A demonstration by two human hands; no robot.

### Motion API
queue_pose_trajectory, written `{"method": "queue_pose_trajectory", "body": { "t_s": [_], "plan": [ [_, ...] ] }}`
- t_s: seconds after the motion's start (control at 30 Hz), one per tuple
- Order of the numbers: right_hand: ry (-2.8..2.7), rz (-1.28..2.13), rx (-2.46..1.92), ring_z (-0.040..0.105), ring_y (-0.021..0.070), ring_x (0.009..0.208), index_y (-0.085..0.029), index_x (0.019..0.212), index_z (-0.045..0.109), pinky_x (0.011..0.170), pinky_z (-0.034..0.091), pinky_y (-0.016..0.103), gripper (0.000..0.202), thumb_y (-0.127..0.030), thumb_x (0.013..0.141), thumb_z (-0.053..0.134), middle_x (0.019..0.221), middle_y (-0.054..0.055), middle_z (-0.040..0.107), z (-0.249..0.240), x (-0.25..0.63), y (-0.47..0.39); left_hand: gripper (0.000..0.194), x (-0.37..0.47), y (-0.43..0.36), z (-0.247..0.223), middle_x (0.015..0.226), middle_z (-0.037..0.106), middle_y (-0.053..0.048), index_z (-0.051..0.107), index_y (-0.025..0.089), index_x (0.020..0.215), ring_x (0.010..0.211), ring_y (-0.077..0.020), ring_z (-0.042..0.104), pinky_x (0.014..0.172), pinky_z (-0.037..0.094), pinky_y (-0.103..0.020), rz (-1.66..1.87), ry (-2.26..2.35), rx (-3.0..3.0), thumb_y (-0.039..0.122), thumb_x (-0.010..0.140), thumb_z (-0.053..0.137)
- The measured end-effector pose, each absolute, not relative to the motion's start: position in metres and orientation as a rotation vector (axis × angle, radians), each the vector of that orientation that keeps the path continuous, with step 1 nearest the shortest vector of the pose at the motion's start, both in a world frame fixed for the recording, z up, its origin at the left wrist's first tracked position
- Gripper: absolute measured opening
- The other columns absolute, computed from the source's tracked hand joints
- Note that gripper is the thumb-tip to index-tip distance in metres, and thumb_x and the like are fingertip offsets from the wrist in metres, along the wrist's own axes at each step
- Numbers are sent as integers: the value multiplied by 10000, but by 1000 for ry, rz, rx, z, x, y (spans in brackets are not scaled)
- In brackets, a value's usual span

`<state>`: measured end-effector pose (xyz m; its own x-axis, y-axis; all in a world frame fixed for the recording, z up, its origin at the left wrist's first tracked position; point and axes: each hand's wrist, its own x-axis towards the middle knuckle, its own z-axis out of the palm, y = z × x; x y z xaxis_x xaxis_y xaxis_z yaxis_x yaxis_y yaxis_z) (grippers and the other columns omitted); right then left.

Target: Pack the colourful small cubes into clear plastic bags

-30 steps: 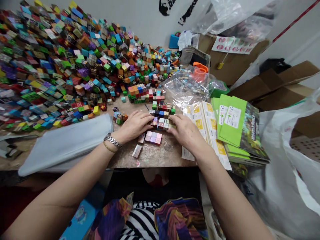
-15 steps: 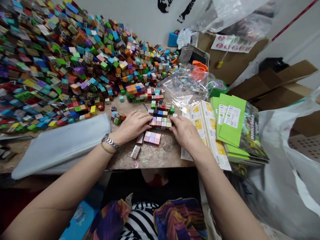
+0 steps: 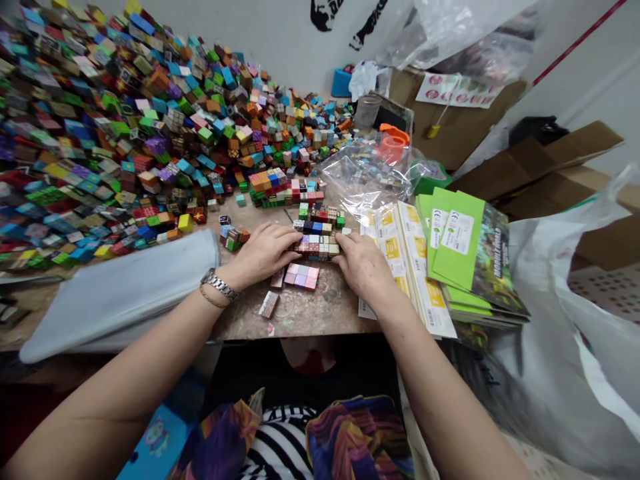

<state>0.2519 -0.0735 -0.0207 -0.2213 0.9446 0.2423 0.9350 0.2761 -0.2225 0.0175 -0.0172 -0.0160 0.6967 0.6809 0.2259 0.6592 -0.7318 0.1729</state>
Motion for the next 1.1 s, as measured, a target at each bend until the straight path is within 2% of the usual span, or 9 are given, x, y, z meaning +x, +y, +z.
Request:
{"method": "queue_pose_trajectory", "body": {
  "t_s": [0.13, 0.27, 0.47, 0.7, 0.83, 0.97, 1.1],
  "plan": [
    [-2144, 109, -1712, 650, 292, 1050, -129, 1328, 597, 908, 520, 421, 458, -225, 881, 582, 1151, 149, 691, -16, 265, -74, 363, 19, -17, -10, 1283, 650, -120, 587, 173, 1261, 1156, -282, 582, 1056, 369, -464, 396, 1119, 2858, 360, 950, 595],
    [-2081, 54, -1766, 655, 291, 1065, -192, 1234, 675, 910, 523, 440, 355, -268, 905, 565, 1144, 117, 707, -7, 284, -66, 332, 25, -16, -5, 1249, 649, -114, 599, 178, 1217, 1122, -275, 584, 1029, 376, -457, 364, 1088, 2925, 398, 972, 554],
    [-2217, 21, -1921, 661, 282, 1026, -189, 1195, 700, 890, 518, 403, 327, -222, 894, 577, 1118, 119, 709, 2, 283, -48, 279, 38, -15, -3, 1149, 662, -86, 629, 169, 1143, 1096, -259, 583, 1012, 381, -424, 308, 1027, 2952, 377, 968, 570],
    [-2396, 113, -2046, 651, 275, 1044, -224, 1399, 564, 830, 489, 329, 538, -166, 865, 583, 1157, 125, 687, 5, 277, -36, 244, 43, -13, -11, 1126, 665, -83, 633, 169, 1148, 1087, -249, 587, 969, 421, -397, 331, 1042, 2956, 325, 979, 550],
    [-2475, 126, -2034, 669, 254, 959, -258, 1383, 580, 765, 477, 303, 556, -137, 840, 570, 1118, 107, 696, 4, 278, -32, 233, 43, -12, -16, 1109, 670, -81, 638, 159, 1140, 1055, -243, 597, 952, 445, -391, 397, 1035, 2930, 300, 976, 552],
    [-2443, 136, -2003, 668, 261, 970, -230, 1344, 598, 782, 482, 308, 539, -108, 821, 556, 1078, 104, 709, 1, 280, -30, 216, 44, -12, -18, 1085, 675, -87, 649, 149, 1113, 1030, -240, 605, 943, 458, -402, 436, 1028, 2906, 286, 973, 557],
    [-2405, 118, -1979, 658, 263, 1017, -198, 1362, 570, 813, 491, 312, 548, -119, 820, 563, 1180, 130, 663, -2, 279, -29, 209, 44, -12, -19, 1078, 680, -90, 652, 155, 1096, 1021, -236, 606, 934, 463, -403, 483, 1023, 2905, 293, 978, 548]
  ]
}}
